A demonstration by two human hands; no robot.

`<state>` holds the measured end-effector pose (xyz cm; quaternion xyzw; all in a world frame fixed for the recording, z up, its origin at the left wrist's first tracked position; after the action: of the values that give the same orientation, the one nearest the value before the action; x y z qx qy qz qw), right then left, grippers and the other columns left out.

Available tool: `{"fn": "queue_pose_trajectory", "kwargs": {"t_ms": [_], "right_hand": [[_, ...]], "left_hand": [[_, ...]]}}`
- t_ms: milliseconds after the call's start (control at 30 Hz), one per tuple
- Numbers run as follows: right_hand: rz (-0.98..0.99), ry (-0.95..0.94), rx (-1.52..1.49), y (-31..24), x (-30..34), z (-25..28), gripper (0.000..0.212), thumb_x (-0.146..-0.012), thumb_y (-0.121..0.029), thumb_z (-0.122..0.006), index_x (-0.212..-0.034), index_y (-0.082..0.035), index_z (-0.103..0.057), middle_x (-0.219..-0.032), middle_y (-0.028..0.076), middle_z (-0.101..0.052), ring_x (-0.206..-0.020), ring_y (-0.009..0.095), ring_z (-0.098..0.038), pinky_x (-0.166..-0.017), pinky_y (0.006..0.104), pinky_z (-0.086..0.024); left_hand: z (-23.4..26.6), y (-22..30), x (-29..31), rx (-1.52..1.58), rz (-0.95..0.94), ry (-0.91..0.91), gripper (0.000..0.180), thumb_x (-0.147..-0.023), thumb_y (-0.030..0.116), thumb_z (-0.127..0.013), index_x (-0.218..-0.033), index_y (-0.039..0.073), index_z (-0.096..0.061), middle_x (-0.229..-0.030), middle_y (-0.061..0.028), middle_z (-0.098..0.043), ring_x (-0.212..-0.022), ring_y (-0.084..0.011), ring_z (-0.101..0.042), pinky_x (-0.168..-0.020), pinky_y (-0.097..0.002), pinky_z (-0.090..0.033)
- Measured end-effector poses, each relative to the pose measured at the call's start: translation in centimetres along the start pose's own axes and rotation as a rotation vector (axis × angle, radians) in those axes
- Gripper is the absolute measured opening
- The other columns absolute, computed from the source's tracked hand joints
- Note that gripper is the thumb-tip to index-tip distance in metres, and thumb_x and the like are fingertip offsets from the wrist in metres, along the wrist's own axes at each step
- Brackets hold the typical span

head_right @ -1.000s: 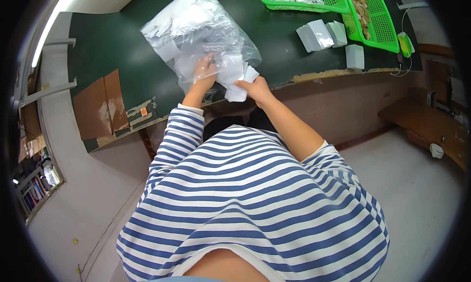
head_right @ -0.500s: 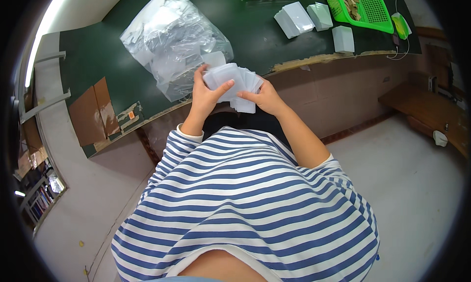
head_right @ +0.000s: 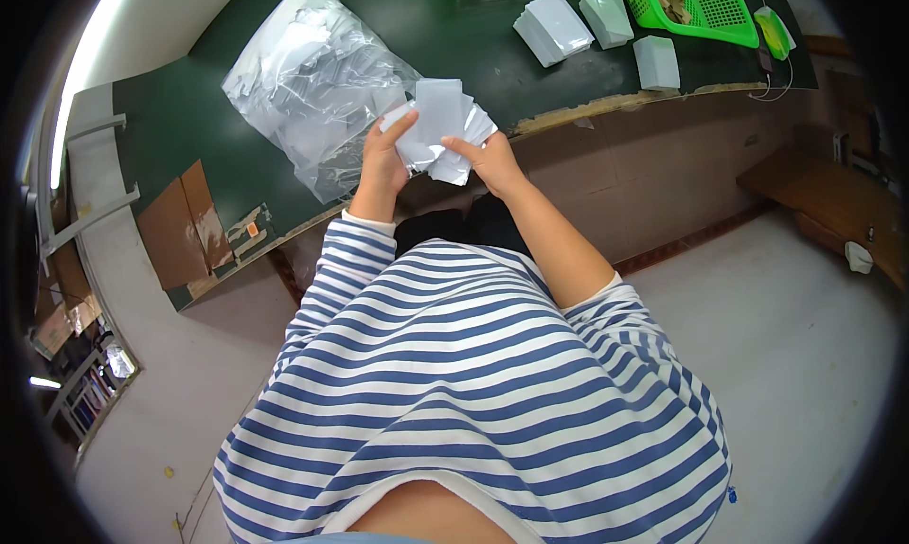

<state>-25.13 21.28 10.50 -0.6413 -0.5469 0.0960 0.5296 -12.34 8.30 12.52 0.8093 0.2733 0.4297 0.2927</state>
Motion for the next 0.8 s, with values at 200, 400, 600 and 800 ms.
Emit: {"fn": "queue_pose_trajectory", "kwargs": {"t_ms": [200, 400, 600, 800], "right_hand": [[0.055, -0.022, 0.349, -2.6, 3.0, 0.4, 0.052, -0.082, -0.012, -0.086, -0.128, -0.001, -0.064, -0.118, 0.007, -0.072, -0.107, 0.016, -0.068, -0.094, 0.0324, -0.054], [0.015, -0.117, 0.389, -6.1, 3.7, 0.4, 0.060, -0.079, -0.013, -0.090, -0.131, -0.001, -0.063, -0.119, 0.008, -0.072, -0.108, 0.017, -0.069, -0.094, 0.0338, -0.055], [-0.041, -0.141, 0.085, -7.1, 3.3, 0.8, 0.063, -0.080, -0.010, -0.088, -0.135, 0.000, -0.059, -0.124, 0.011, -0.069, -0.111, 0.020, -0.067, -0.097, 0.0373, -0.054], [-0.072, -0.163, 0.169, -7.3, 2.5, 2.1, 0.062, -0.084, -0.008, -0.083, -0.139, -0.001, -0.056, -0.127, 0.010, -0.068, -0.115, 0.021, -0.066, -0.100, 0.0361, -0.052]], "left_hand": [[-0.7, -1.1, 3.4, 0.146, 0.187, -0.144, 0.050, -0.089, 0.013, -0.081, -0.132, 0.001, -0.059, -0.121, -0.0108, -0.068, -0.113, -0.0251, -0.067, -0.097, -0.0418, -0.055], [-2.0, -1.0, 3.5, 0.341, 0.279, -0.205, 0.048, -0.095, 0.018, -0.075, -0.138, 0.004, -0.057, -0.130, -0.0122, -0.065, -0.120, -0.0292, -0.065, -0.106, -0.0482, -0.052], [-1.9, 0.4, 3.4, 0.639, 0.307, -0.351, 0.053, -0.103, 0.022, -0.062, -0.148, 0.003, -0.043, -0.150, -0.0233, -0.050, -0.141, -0.0392, -0.047, -0.119, -0.0564, -0.039], [-0.8, 1.7, 3.8, 0.544, 0.331, -0.380, 0.055, -0.101, 0.020, -0.064, -0.149, 0.002, -0.042, -0.149, -0.0226, -0.051, -0.140, -0.0380, -0.048, -0.117, -0.0550, -0.039]]}}
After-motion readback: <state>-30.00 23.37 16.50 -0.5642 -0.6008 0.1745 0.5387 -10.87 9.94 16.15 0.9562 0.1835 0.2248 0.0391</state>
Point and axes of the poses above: each hand's wrist, its own x-axis away from the middle knuckle, its own z-axis out of the back of the hand, y = z × x, the point moved 2 cm from there along -x, towards the middle knuckle
